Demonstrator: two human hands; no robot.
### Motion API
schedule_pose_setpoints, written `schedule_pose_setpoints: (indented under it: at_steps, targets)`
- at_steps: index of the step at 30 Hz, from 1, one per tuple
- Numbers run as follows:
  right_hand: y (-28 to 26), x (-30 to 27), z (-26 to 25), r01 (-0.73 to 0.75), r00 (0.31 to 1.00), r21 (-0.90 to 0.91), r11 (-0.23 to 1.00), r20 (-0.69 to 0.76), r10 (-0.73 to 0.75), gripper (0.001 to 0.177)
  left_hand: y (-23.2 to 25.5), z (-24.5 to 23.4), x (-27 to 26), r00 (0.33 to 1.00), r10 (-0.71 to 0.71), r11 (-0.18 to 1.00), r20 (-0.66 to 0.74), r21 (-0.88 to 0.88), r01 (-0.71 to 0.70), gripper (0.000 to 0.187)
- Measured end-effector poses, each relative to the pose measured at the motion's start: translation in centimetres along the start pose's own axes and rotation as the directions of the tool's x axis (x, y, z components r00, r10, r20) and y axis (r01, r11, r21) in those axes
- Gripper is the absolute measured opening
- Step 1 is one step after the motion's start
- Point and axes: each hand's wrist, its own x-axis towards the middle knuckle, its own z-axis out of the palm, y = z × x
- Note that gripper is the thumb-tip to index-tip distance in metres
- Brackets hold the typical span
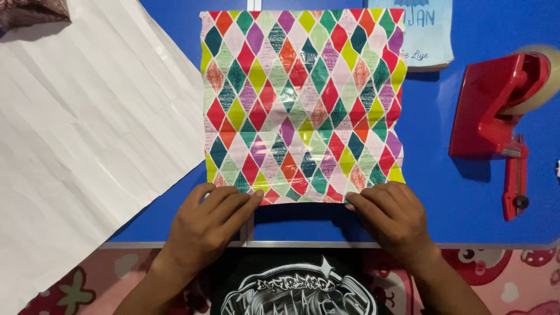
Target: The person uses a red utility knife to trim the edges of a sheet of colorful geometric-patterned wrapping paper on a blue table. They then fold the paper and smooth the edges, preparing it for wrapping.
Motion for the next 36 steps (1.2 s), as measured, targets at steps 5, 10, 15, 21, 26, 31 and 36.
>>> schedule_pose_setpoints:
  at_steps: [5, 10, 15, 21, 26, 31, 36]
  targets:
    - [1.0, -0.3, 1.3, -0.155, 0.955, 0.001, 0.988, 0.256, 0.149, 0.018, -1.3, 1.1, -0.5, 0.98, -0.1, 0.977, 0.171, -0.169, 0.129, 0.047]
    - [2.8, -0.4, 2.0, -0.105, 0.986, 0.158, 0.982, 0.148, 0.082, 0.024, -3.3, 1.2, -1.2, 0.917, -0.315, 0.892, 0.245, -0.255, 0.374, 0.039]
    - [2.0, 0.1, 1.2, -0.103, 0.966, 0.066, 0.992, 0.246, 0.084, 0.046, -2.7, 0.8, -0.6, 0.98, -0.174, 0.97, 0.099, -0.154, 0.187, 0.041]
    - [-0.1, 0.9, 2.2, 0.032, 0.986, 0.051, 0.998, 0.162, -0.04, 0.059, -0.1, 2.4, 0.9, 0.996, 0.039, 0.999, 0.079, 0.001, -0.039, 0.052]
    - [-1.6, 1.3, 3.6, 0.0, 0.987, 0.144, 0.99, 0.16, -0.023, 0.038, 1.8, 5.1, 2.1, 0.987, 0.091, 0.992, 0.134, -0.101, -0.078, 0.045]
    - [-1.2, 1.4, 4.2, -0.019, 0.969, 0.191, 0.981, 0.245, -0.029, 0.019, 0.9, 5.7, 1.8, 0.986, 0.051, 0.962, 0.158, -0.273, -0.006, 0.032]
    - [-0.4, 1.1, 4.4, -0.038, 0.978, 0.164, 0.986, 0.211, 0.003, 0.016, -0.6, 4.8, 0.8, 0.989, -0.034, 0.922, 0.147, -0.377, 0.088, 0.02]
